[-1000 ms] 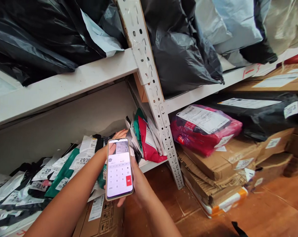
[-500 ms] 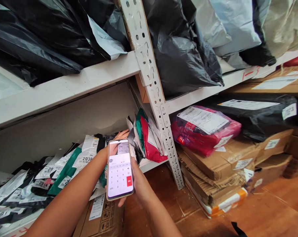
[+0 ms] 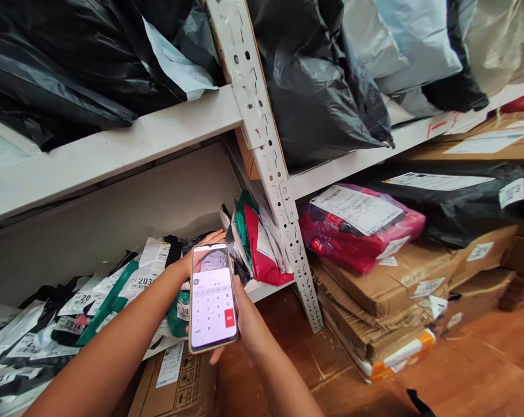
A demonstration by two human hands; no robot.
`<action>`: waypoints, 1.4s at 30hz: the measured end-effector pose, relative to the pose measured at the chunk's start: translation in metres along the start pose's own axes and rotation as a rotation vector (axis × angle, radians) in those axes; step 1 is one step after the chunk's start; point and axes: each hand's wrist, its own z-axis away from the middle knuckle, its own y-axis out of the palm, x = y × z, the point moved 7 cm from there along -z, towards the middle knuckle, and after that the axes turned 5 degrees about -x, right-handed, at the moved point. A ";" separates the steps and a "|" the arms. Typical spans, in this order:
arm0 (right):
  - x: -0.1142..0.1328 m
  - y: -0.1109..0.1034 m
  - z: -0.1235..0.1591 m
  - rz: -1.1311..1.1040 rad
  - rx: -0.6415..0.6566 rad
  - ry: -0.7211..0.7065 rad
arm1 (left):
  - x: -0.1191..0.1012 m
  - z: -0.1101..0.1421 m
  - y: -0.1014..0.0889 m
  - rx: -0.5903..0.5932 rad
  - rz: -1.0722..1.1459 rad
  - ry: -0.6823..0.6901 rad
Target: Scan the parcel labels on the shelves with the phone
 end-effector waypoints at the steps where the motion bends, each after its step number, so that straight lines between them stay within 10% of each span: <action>1: -0.001 0.000 0.000 -0.002 0.004 0.005 | 0.000 0.000 0.000 0.003 0.000 0.022; 42: -0.001 0.000 0.018 -0.067 0.062 -0.013 | -0.014 0.005 -0.009 -0.027 0.066 -0.074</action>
